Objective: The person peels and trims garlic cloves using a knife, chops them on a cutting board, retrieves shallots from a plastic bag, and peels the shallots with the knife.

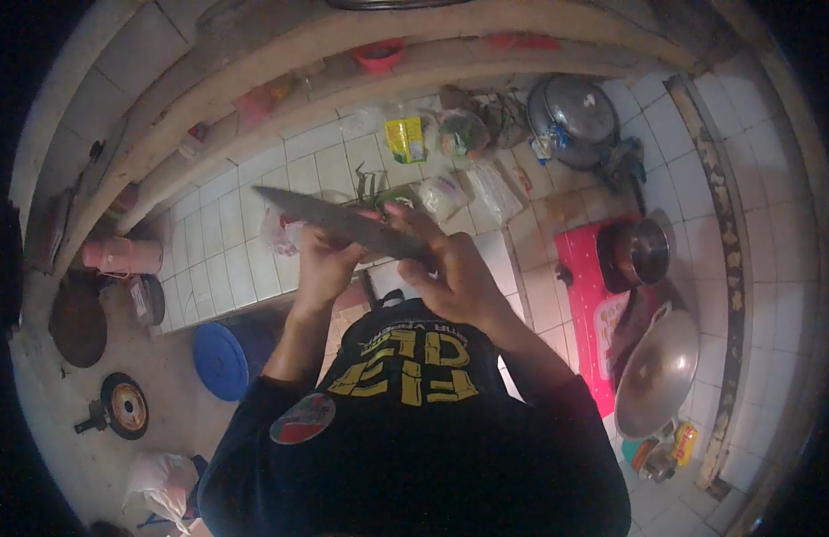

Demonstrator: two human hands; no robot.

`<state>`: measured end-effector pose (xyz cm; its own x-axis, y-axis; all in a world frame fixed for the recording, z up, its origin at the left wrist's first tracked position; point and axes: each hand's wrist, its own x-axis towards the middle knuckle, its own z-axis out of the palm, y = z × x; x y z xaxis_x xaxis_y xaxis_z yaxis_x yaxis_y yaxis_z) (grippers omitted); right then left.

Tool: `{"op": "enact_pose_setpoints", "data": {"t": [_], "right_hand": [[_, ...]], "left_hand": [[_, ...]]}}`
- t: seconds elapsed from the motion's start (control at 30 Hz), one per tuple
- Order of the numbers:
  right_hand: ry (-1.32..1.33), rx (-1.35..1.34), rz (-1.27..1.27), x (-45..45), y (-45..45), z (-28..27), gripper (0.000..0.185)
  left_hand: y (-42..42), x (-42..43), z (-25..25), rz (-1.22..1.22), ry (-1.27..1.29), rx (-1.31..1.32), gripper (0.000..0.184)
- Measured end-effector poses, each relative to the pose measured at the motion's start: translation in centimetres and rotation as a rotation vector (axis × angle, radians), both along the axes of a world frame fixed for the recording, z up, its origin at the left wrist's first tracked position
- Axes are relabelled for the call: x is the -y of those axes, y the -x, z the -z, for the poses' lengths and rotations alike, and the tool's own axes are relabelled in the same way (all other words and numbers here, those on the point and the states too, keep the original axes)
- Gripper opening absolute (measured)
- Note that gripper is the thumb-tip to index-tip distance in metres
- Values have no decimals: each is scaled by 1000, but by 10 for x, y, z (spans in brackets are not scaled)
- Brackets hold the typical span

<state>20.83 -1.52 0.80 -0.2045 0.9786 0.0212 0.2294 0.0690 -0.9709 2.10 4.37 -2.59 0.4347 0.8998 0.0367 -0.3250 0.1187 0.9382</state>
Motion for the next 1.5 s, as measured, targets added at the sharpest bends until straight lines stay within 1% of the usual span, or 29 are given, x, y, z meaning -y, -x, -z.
{"op": "enact_pose_setpoints", "data": {"t": [0.03, 0.07, 0.13, 0.2, 0.27, 0.4, 0.47, 0.5, 0.57, 0.6, 0.67, 0.7, 0.77, 0.9, 0.93, 1.0, 1.1, 1.2, 1.27, 1.3, 1.33, 1.37, 1.4, 1.47, 1.5], "right_hand": [[-85, 40, 34, 2, 5, -3, 66], [-156, 77, 13, 4, 5, -6, 63], [-112, 83, 12, 10, 4, -24, 61], [-69, 90, 11, 13, 4, -29, 61], [-163, 71, 25, 16, 4, -28, 59], [-186, 104, 33, 20, 4, -32, 58], [-235, 70, 33, 21, 5, -27, 58], [-249, 58, 33, 22, 4, -26, 58], [-229, 79, 3, 23, 4, -32, 57], [-220, 86, -8, 24, 4, -35, 57], [-120, 24, -7, 26, 5, -42, 56], [-118, 23, -7, 27, 5, -43, 56], [-58, 5, -31, 27, 3, -44, 56], [-86, -44, -19, 27, 6, -44, 55], [-103, -4, -22, 25, 6, -41, 55], [-119, 34, -24, 25, 6, -39, 55], [-102, -32, -14, 26, 9, -40, 57], [-110, 30, -16, 25, 8, -43, 60], [-135, 68, -14, 25, 8, -41, 60], [-135, 67, -14, 25, 9, -41, 60], [-158, 26, -16, 24, 11, -40, 60], [-181, -15, -18, 24, 12, -40, 59], [-178, -16, -17, 25, 11, -41, 59], [-52, -24, -49, 26, 9, -45, 57], [-52, -25, -49, 25, 10, -44, 57]], "left_hand": [[-2, 2, -8, -27, -69, -11, 23], [-3, 4, -16, -54, -139, -22, 22], [-2, 7, -29, -57, -185, -44, 22], [-2, 9, -35, -61, -231, -65, 22], [-1, 9, -37, -69, -314, -56, 21], [-4, 14, -36, -128, -291, -31, 22], [-6, 13, -34, -156, -462, 26, 22], [-7, 15, -35, -153, -458, 25, 22], [-10, 19, -40, -166, -350, 142, 22], [-8, 18, -40, -165, -345, 139, 22], [-5, 13, -40, -254, -657, -63, 19], [-5, 13, -41, -254, -655, -64, 19], [-4, 12, -43, -297, -739, -212, 18], [0, 15, -45, -288, -721, -211, 18], [0, 15, -46, -282, -743, -240, 14], [1, 15, -47, -276, -766, -269, 12], [3, 19, -49, -260, -707, -300, 10], [1, 23, -59, -305, -643, -308, 10], [4, 21, -61, -348, -843, -408, 16], [6, 19, -61, -347, -843, -408, 16], [9, 18, -60, -323, -894, -406, 11], [12, 17, -59, -297, -945, -404, 18], [14, 17, -57, -294, -942, -405, 18], [17, 16, -51, -302, -987, -401, 19], [16, 16, -51, -301, -987, -401, 19]]}}
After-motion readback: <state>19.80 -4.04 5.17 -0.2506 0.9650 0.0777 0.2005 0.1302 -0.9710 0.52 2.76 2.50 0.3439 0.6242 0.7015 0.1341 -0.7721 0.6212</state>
